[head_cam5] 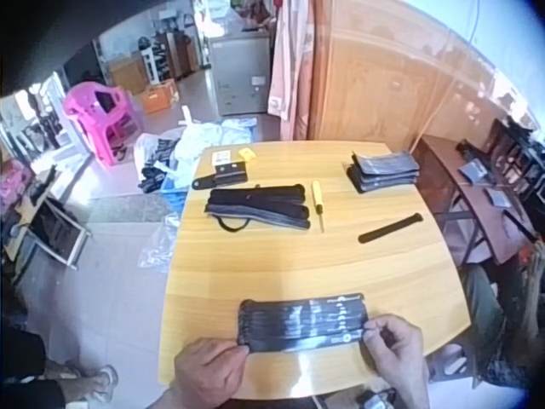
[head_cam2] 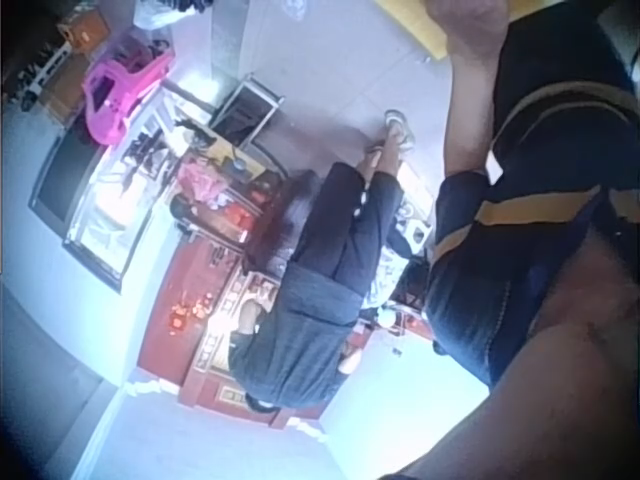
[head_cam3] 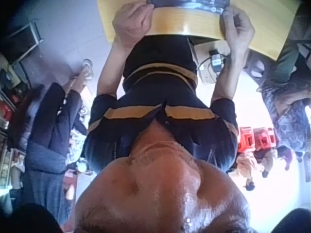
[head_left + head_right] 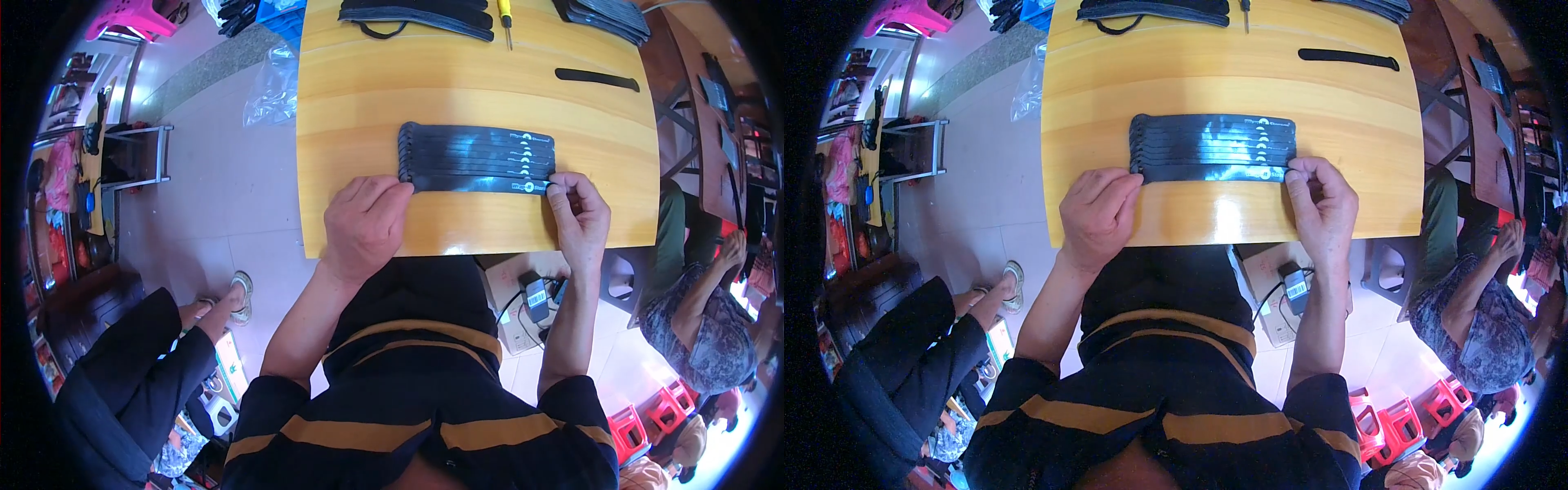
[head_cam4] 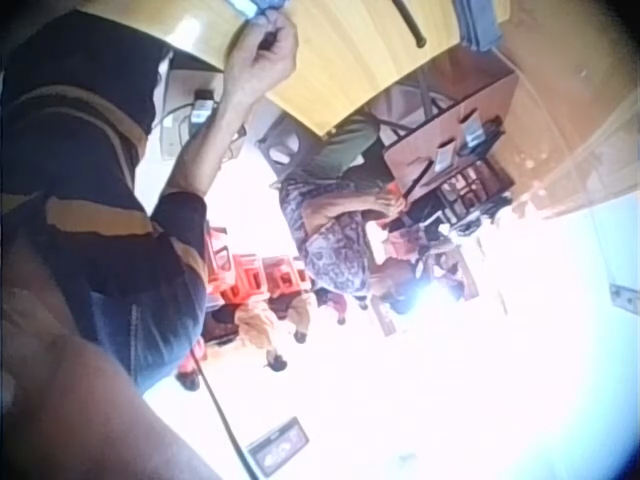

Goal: Manually attaching plastic buckles and clips to nylon webbing straps.

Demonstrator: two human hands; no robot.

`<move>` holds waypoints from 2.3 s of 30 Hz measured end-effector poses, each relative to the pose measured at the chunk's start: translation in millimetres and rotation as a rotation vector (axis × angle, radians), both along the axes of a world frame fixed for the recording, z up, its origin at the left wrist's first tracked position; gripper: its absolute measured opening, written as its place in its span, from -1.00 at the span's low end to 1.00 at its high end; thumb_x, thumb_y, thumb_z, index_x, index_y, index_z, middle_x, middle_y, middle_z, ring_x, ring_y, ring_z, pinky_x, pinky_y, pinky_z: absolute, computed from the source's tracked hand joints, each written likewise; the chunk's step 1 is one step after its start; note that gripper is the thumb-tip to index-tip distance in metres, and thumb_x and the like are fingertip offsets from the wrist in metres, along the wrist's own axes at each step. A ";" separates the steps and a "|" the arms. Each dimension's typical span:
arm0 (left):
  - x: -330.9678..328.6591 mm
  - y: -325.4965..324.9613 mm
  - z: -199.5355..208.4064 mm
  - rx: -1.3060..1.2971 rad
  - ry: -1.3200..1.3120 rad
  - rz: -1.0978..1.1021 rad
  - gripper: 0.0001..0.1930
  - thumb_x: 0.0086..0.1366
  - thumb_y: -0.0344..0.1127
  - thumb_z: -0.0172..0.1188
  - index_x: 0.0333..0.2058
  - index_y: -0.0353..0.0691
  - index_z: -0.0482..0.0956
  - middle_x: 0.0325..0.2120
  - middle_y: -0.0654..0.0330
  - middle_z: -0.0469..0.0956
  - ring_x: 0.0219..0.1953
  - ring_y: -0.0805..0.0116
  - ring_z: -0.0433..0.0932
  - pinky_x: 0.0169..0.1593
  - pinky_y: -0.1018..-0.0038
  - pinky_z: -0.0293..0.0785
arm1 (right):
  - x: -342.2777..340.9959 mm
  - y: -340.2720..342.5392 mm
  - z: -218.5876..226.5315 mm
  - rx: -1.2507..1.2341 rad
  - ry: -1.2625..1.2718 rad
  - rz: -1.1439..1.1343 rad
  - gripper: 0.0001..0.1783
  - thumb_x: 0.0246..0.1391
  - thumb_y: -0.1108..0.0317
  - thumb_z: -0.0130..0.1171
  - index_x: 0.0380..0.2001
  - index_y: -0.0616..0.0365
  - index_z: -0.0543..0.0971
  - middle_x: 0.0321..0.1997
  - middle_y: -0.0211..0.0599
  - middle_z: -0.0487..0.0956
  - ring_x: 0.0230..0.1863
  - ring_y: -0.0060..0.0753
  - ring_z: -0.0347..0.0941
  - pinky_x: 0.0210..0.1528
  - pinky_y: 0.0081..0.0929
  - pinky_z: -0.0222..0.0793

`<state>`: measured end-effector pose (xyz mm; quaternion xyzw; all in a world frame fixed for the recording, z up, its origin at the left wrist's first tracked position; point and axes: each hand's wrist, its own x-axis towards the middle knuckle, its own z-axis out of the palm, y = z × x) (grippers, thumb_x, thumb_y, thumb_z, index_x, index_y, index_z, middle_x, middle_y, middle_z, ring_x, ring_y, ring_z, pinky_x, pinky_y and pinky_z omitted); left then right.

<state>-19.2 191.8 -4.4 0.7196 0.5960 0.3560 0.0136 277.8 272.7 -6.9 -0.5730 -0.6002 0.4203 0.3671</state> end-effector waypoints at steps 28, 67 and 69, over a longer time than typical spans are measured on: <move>2.8 3.5 3.5 0.040 0.017 -0.003 -0.86 0.09 -0.56 0.36 -0.35 -0.22 0.68 -0.40 0.19 0.61 -0.37 0.20 0.60 -0.29 0.35 0.52 | -11.9 1.1 9.7 0.026 -0.150 -0.030 -0.95 0.18 0.53 0.29 -0.29 0.25 0.61 -0.49 -0.46 0.61 -0.50 -0.75 0.45 -0.41 -0.67 0.41; -3.4 -27.2 12.5 -0.033 0.100 -0.066 -0.49 0.18 -0.36 0.36 0.13 -0.25 0.56 0.10 0.09 0.52 0.13 -0.03 0.49 0.17 0.12 0.47 | -100.3 -77.5 5.6 0.480 -0.837 0.566 -0.02 0.28 -0.26 0.09 0.51 0.21 0.16 0.65 -0.06 0.00 0.67 -0.06 -0.17 0.59 0.20 -0.22; 0.2 -26.6 11.7 -0.002 0.155 -0.071 -0.40 0.20 -0.33 0.35 0.24 -0.23 0.48 0.25 0.08 0.45 0.27 -0.08 0.41 0.28 0.07 0.39 | -101.0 -78.2 4.9 0.475 -0.833 0.553 -0.04 0.29 -0.25 0.07 0.51 0.20 0.16 0.65 -0.07 0.00 0.67 -0.06 -0.18 0.59 0.20 -0.23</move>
